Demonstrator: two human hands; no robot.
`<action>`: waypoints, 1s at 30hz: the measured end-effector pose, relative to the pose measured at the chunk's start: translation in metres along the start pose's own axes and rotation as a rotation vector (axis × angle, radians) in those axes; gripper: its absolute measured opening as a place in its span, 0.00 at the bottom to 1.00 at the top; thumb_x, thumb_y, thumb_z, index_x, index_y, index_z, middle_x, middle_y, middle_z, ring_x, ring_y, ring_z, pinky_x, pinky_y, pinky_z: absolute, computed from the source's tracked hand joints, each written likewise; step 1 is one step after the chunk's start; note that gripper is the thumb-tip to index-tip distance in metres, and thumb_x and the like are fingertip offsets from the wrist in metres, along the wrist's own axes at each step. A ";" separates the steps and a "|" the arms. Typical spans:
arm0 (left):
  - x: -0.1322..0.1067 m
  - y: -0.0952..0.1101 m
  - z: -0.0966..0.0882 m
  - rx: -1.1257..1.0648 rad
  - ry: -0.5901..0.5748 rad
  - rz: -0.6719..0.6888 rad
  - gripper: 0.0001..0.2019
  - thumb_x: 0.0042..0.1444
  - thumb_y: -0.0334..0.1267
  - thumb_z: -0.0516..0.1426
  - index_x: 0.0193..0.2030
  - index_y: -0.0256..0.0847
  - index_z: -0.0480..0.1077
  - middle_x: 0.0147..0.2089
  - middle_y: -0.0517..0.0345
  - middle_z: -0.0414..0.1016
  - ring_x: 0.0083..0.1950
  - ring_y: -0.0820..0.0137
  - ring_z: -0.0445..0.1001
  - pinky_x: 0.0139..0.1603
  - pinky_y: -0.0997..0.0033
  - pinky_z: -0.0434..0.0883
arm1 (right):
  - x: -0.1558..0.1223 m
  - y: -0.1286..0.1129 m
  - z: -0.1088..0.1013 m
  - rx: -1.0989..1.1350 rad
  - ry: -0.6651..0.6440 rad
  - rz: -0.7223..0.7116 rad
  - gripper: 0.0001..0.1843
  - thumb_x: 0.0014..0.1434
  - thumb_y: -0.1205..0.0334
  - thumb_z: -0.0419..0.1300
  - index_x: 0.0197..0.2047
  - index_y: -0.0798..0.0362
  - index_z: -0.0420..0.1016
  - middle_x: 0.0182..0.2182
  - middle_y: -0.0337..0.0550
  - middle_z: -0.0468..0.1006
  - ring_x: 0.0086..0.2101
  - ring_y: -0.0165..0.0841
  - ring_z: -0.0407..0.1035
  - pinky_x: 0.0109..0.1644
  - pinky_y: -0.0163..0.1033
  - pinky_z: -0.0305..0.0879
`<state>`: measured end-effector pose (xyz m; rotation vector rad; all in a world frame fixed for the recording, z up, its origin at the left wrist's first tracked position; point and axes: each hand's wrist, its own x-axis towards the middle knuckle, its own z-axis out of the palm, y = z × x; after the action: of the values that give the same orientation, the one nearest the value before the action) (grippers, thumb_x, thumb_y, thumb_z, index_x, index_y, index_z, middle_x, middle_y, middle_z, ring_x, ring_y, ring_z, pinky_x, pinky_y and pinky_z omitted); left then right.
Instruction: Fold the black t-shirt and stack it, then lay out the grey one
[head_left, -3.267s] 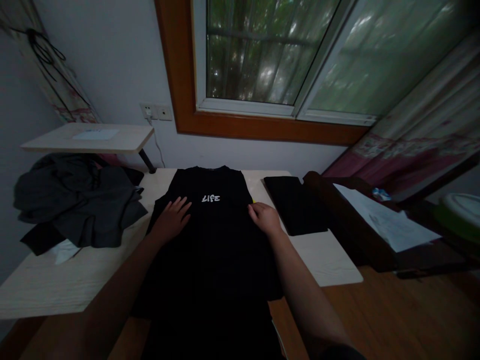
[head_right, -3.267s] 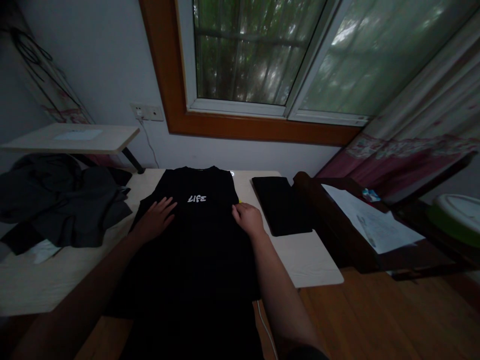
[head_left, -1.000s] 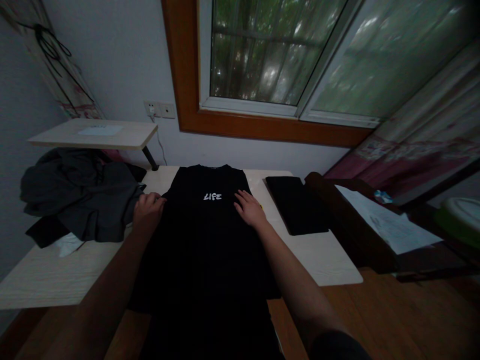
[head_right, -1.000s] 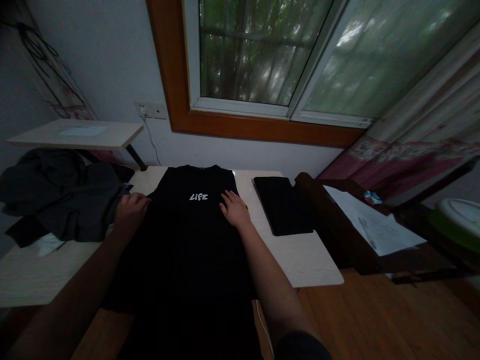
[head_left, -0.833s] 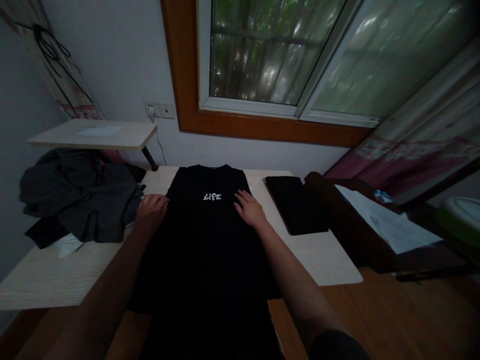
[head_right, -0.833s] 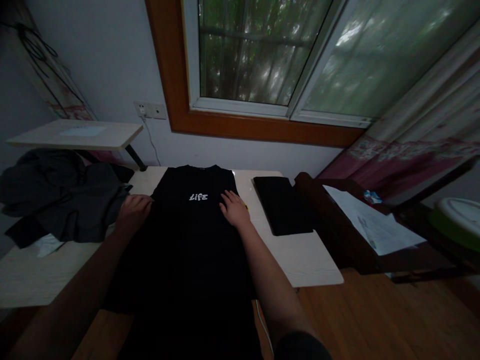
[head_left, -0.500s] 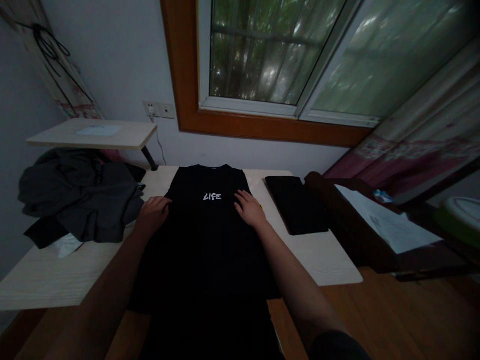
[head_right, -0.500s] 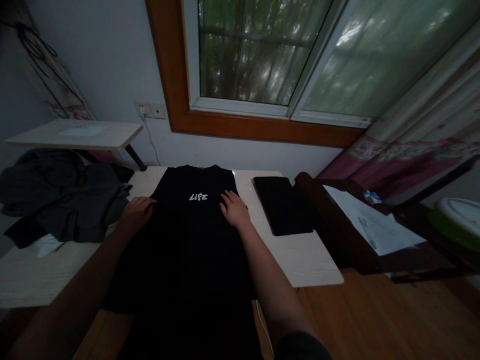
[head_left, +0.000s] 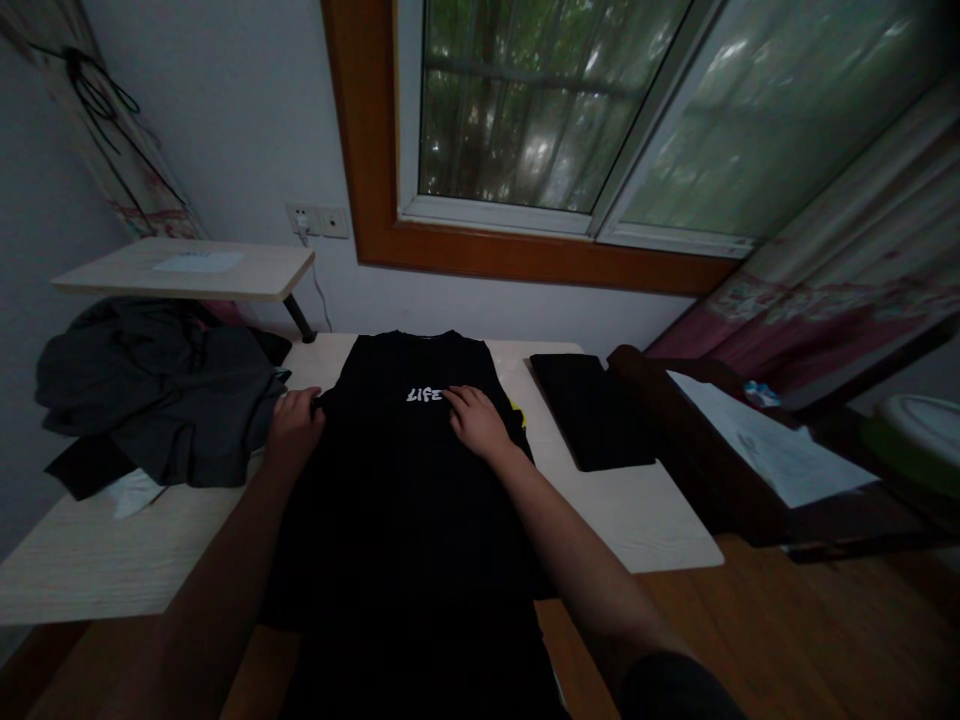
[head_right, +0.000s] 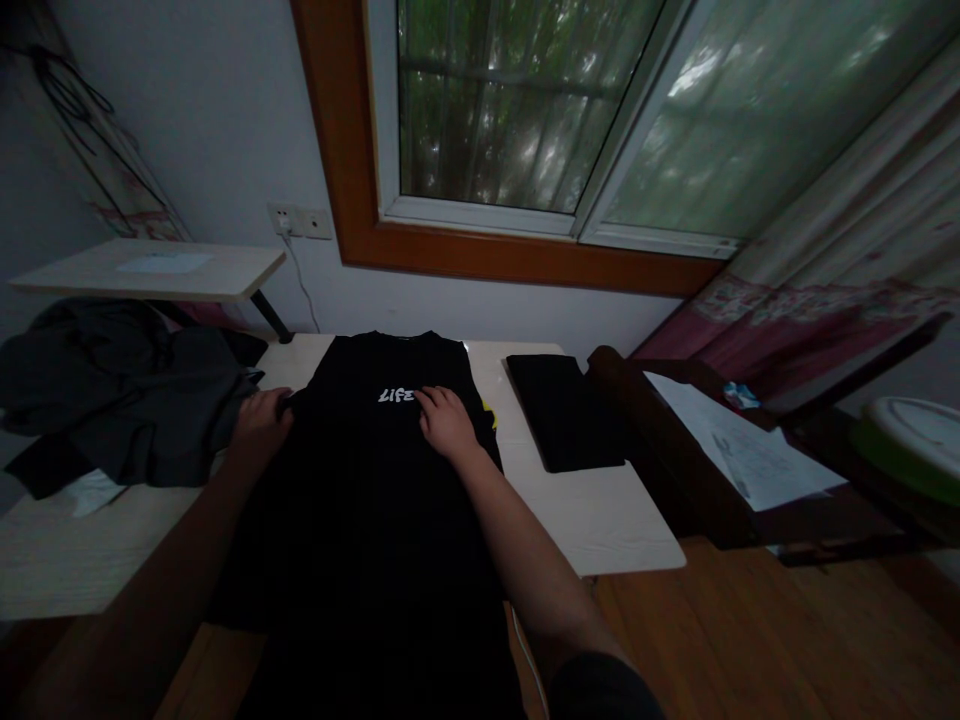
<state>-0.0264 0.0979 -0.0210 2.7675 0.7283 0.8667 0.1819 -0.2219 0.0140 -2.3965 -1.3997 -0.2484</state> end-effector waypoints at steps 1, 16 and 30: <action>0.001 -0.001 0.000 -0.001 -0.004 -0.019 0.18 0.61 0.37 0.53 0.57 0.40 0.69 0.53 0.44 0.75 0.57 0.54 0.71 0.65 0.53 0.63 | 0.004 -0.009 0.004 0.019 -0.009 -0.015 0.26 0.69 0.63 0.53 0.69 0.50 0.68 0.64 0.48 0.71 0.65 0.43 0.60 0.72 0.52 0.54; 0.010 -0.007 0.002 -0.093 -0.091 -0.181 0.16 0.57 0.38 0.55 0.50 0.41 0.77 0.46 0.47 0.77 0.50 0.56 0.73 0.61 0.55 0.65 | 0.076 -0.095 0.053 0.213 -0.052 0.181 0.25 0.65 0.63 0.60 0.65 0.52 0.74 0.63 0.52 0.70 0.65 0.44 0.57 0.72 0.50 0.51; 0.010 -0.005 -0.002 -0.225 -0.082 -0.243 0.12 0.51 0.35 0.56 0.43 0.42 0.74 0.41 0.54 0.74 0.45 0.61 0.73 0.52 0.61 0.69 | 0.092 -0.079 0.052 0.431 0.051 0.372 0.21 0.65 0.65 0.55 0.58 0.54 0.79 0.54 0.51 0.76 0.57 0.41 0.66 0.65 0.44 0.61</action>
<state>-0.0226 0.1068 -0.0153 2.4401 0.8712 0.7319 0.1572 -0.0919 0.0126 -2.2060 -0.8520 0.0816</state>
